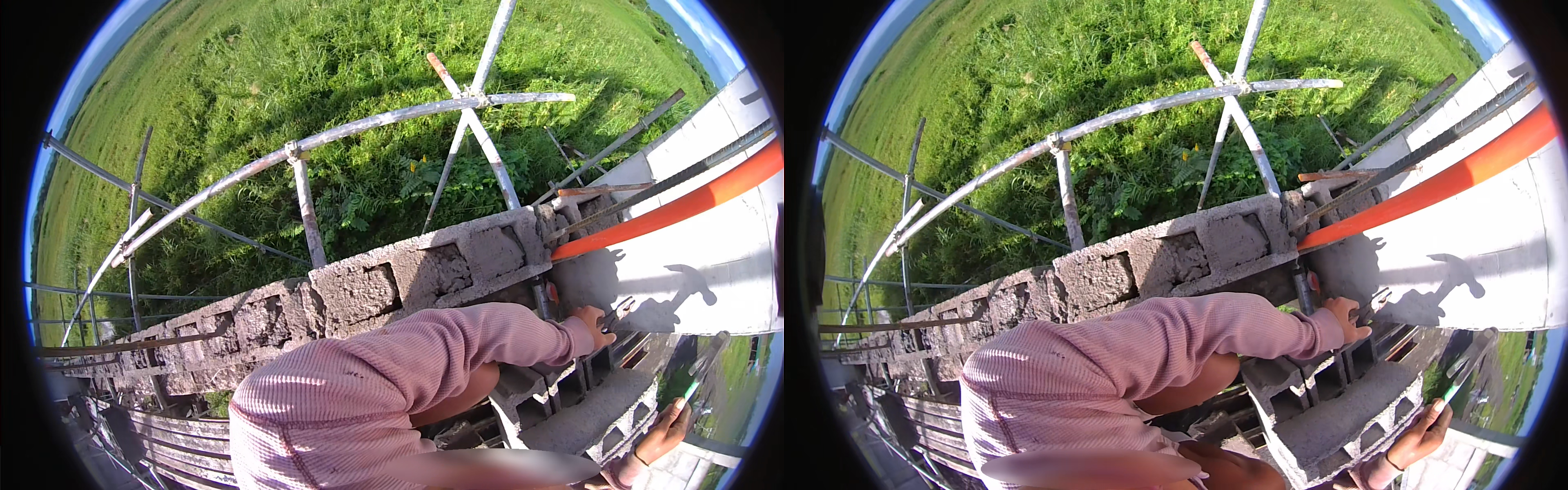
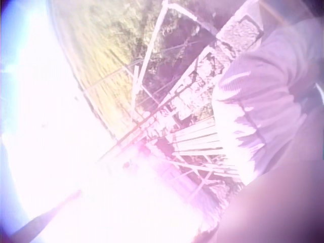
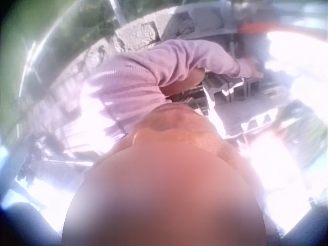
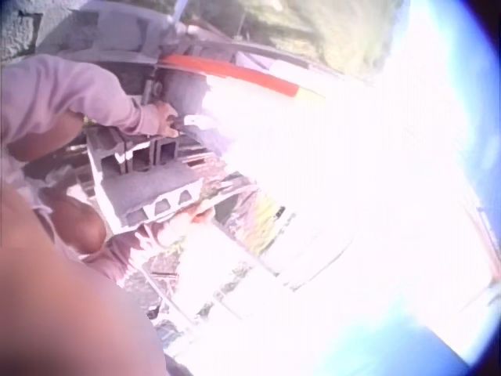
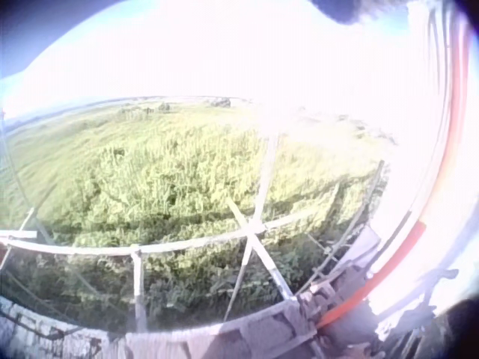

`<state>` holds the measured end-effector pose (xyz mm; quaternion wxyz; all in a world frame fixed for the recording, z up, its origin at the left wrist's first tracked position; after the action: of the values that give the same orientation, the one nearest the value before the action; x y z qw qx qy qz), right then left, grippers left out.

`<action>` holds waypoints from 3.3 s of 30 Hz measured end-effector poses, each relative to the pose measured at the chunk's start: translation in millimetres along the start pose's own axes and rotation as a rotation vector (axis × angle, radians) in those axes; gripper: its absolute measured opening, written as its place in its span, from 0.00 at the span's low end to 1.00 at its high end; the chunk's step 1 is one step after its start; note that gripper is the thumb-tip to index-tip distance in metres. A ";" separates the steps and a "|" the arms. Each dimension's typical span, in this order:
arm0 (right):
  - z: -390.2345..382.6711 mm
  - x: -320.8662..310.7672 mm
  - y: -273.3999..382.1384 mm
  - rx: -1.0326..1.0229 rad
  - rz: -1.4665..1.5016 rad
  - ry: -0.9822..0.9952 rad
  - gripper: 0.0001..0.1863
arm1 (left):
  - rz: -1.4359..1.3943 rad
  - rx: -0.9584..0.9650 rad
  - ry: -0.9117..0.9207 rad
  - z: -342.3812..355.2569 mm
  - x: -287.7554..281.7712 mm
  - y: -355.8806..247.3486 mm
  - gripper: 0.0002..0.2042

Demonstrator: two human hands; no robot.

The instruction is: The person works on a scaffold platform, using a hammer and pliers to drive nails into a concrete block and secure metal rods. They move along the scaffold, adjust components, and continue fastening parts of the structure.

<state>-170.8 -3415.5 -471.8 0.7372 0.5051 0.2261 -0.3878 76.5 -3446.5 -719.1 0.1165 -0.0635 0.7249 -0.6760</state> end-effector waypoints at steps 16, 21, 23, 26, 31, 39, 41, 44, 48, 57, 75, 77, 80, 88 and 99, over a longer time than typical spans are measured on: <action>-129.1 -3.2 -143.1 0.115 -0.525 0.165 0.29 | 0.144 -0.089 0.152 -29.3 -14.4 29.6 0.19; -109.3 56.8 -130.4 -0.086 -0.573 0.187 0.30 | 0.175 -0.042 0.276 -37.3 -21.5 44.1 0.16; -100.3 75.6 -118.5 -0.141 -0.592 0.172 0.30 | 0.265 0.025 0.339 -36.8 -29.1 54.0 0.15; -86.1 103.3 -100.6 -0.213 -0.587 0.155 0.31 | 0.245 0.013 0.426 -35.6 -36.2 80.1 0.13; -66.3 138.3 -96.9 -0.283 -0.587 0.152 0.32 | 0.132 -0.035 0.335 -35.5 -56.8 101.4 0.16; -41.4 107.2 -115.8 -0.242 -0.713 0.169 0.33 | 0.281 -0.109 0.325 -84.0 -96.1 62.7 0.15; -60.6 48.3 -144.2 -0.065 -0.878 0.193 0.33 | 0.333 -0.158 0.472 -103.8 -81.1 62.8 0.15; -106.7 -18.1 -194.9 0.277 -1.054 0.232 0.34 | 0.425 -0.302 0.705 -120.5 -81.8 97.8 0.15; -137.5 -22.4 -199.3 0.235 -0.695 0.279 0.20 | 0.786 -0.558 0.944 -131.0 -83.2 145.9 0.14; -142.3 -16.2 -165.9 0.220 -0.659 0.129 0.11 | 0.541 -0.671 0.650 -128.7 -69.3 105.5 0.12; -180.3 -42.9 -99.8 1.243 -0.425 0.455 0.31 | 0.082 -0.665 0.151 -266.4 -223.3 -167.3 0.14; -211.8 -43.5 -70.0 1.202 -0.295 0.563 0.23 | 0.121 -0.755 -0.016 -321.3 -268.3 -177.6 0.14; -268.3 -28.4 -28.7 0.864 -0.255 1.098 0.21 | 0.120 -0.992 -0.445 -439.3 -327.4 -186.6 0.11; -270.9 -23.4 -63.6 0.964 0.118 1.731 0.23 | 0.056 -1.120 -0.816 -649.3 -324.4 -241.1 0.11; -84.4 -101.7 30.9 0.849 -0.188 1.355 0.20 | 0.229 -1.411 -0.193 -800.0 -170.0 -139.5 0.20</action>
<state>-201.8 -3297.1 -413.1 0.1489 0.8466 0.4990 -0.1103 27.5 -2642.8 -519.2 0.1814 -0.1066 0.9774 -0.0214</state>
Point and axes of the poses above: each hand's wrist, its own z-axis towards the middle knuckle, its own x-axis out of the palm, y = z × x, the point moved 9 cm from there along z, towards the middle knuckle, and after that the axes turned 10 degrees about x, right-handed, at the moved point
